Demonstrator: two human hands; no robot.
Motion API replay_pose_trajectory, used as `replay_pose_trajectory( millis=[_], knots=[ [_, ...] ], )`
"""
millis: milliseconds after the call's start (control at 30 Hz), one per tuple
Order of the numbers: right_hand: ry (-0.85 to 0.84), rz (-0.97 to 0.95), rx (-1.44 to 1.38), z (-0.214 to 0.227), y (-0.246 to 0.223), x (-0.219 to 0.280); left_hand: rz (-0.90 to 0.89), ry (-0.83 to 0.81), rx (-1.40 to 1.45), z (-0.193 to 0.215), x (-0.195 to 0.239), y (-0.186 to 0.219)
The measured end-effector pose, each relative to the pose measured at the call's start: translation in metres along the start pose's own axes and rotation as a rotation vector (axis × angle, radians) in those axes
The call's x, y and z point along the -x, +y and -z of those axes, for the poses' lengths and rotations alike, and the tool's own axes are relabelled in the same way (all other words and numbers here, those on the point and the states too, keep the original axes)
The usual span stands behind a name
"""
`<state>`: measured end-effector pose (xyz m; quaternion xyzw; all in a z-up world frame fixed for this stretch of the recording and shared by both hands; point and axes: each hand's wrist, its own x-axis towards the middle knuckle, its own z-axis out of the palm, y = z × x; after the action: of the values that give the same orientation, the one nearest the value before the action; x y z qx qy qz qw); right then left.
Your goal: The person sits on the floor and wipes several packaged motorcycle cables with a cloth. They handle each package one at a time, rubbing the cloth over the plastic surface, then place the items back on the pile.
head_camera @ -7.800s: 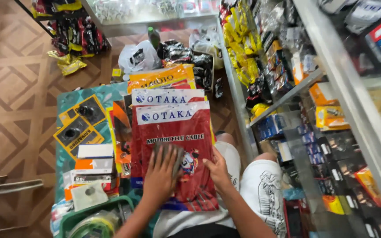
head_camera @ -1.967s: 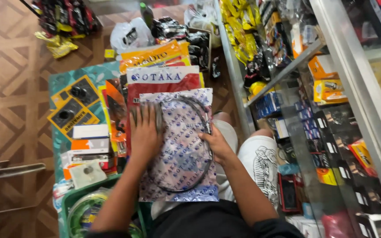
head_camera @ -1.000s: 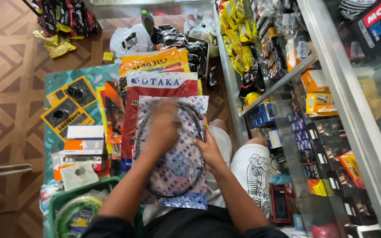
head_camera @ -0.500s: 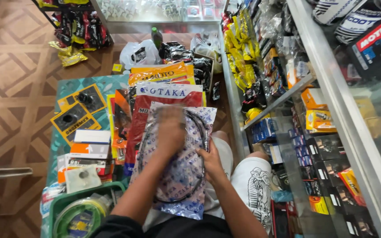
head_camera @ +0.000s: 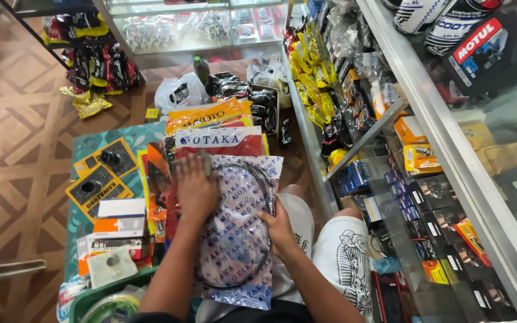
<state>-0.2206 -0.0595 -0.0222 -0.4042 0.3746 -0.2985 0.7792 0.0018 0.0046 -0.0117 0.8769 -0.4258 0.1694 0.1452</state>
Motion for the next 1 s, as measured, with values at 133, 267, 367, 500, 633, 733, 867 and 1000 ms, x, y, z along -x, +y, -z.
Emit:
replay_pose_trajectory(
  millis=[133,267,367,500,633,733,867,1000],
  knots=[
    [-0.024,-0.020,0.039,0.008,0.000,-0.006,-0.279,0.071,0.317,-0.001,-0.006,0.069],
    [0.016,0.006,-0.011,-0.004,-0.014,0.004,-0.497,-0.113,0.515,-0.017,-0.009,0.115],
    [0.040,-0.002,-0.058,0.011,0.009,-0.006,-0.422,-0.208,0.402,-0.003,-0.017,0.088],
    [0.070,-0.025,-0.108,0.013,0.010,-0.008,-0.319,-0.134,0.043,-0.013,-0.005,-0.013],
    [0.089,-0.064,-0.135,0.005,-0.008,-0.001,-0.355,-0.119,0.105,0.038,0.060,-0.043],
    [0.047,-0.157,-0.180,-0.003,-0.030,0.007,-0.306,-0.309,0.293,0.100,0.120,-0.025],
    [0.023,-0.166,-0.123,-0.002,-0.035,0.005,-0.282,-0.369,0.224,0.089,0.217,-0.022],
    [-0.007,-0.227,0.010,0.002,-0.040,-0.003,-0.242,-0.359,0.244,0.084,0.209,-0.002]
  ],
)
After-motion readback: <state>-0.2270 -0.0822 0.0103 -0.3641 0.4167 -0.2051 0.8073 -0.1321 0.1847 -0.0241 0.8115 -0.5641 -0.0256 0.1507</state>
